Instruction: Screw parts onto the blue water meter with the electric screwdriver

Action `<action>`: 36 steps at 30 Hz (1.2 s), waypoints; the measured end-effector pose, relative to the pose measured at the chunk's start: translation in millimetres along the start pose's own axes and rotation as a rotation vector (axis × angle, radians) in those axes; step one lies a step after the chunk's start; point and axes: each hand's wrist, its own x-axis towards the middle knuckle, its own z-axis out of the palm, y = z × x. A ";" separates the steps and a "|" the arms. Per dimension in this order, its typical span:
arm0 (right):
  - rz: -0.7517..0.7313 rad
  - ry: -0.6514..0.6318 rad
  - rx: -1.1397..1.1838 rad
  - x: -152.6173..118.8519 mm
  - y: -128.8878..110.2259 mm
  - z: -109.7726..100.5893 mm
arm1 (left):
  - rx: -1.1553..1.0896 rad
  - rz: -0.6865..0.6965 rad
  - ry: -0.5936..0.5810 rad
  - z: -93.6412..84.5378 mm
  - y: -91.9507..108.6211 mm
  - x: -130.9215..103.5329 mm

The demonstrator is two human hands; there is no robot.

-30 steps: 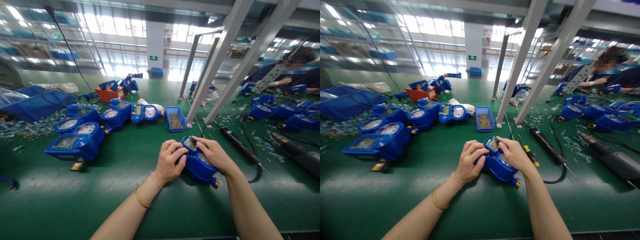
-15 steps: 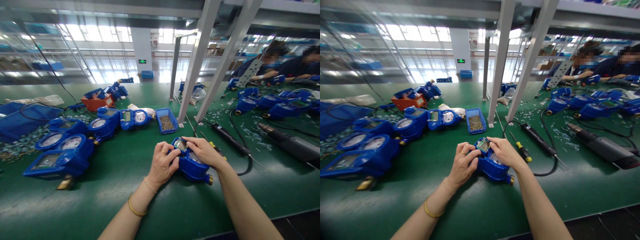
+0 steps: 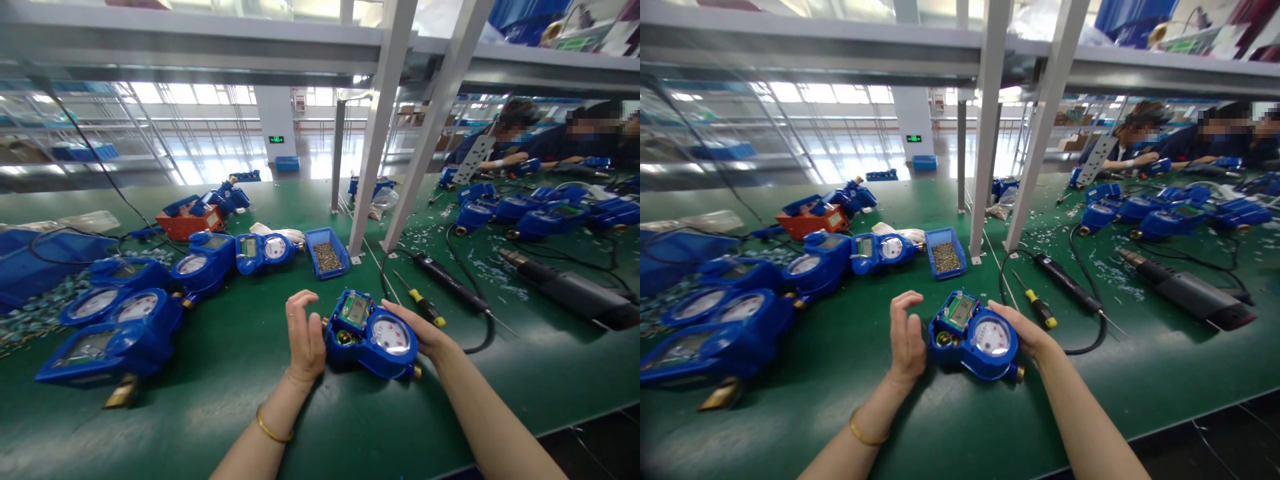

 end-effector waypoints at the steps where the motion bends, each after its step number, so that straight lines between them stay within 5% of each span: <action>1: 0.011 -0.016 0.031 -1.5 3.0 3.0 | 0.004 -0.073 0.041 0.2 -5.1 1.0; 6: 0.001 -0.113 0.025 -5.7 -5.4 5.9 | 0.101 -0.346 -0.017 3.3 -19.6 5.8; 12: -0.208 -0.079 -0.604 -24.9 -40.9 15.0 | 0.105 -0.608 0.011 -5.4 -39.2 15.2; 15: -0.211 -0.088 -0.668 -28.2 -47.4 24.0 | 0.082 -0.793 0.089 -11.8 -62.6 23.5; 19: -0.211 -0.097 -0.559 -19.2 -42.2 20.7 | 0.037 -0.874 0.106 -12.8 -78.2 29.8; 25: -0.053 -0.144 0.039 2.3 -17.3 10.0 | 0.021 -0.888 0.056 -10.4 -71.8 29.0; 36: -0.111 -0.041 0.313 3.3 -5.7 16.2 | 0.053 -0.949 0.000 -15.5 -85.4 27.5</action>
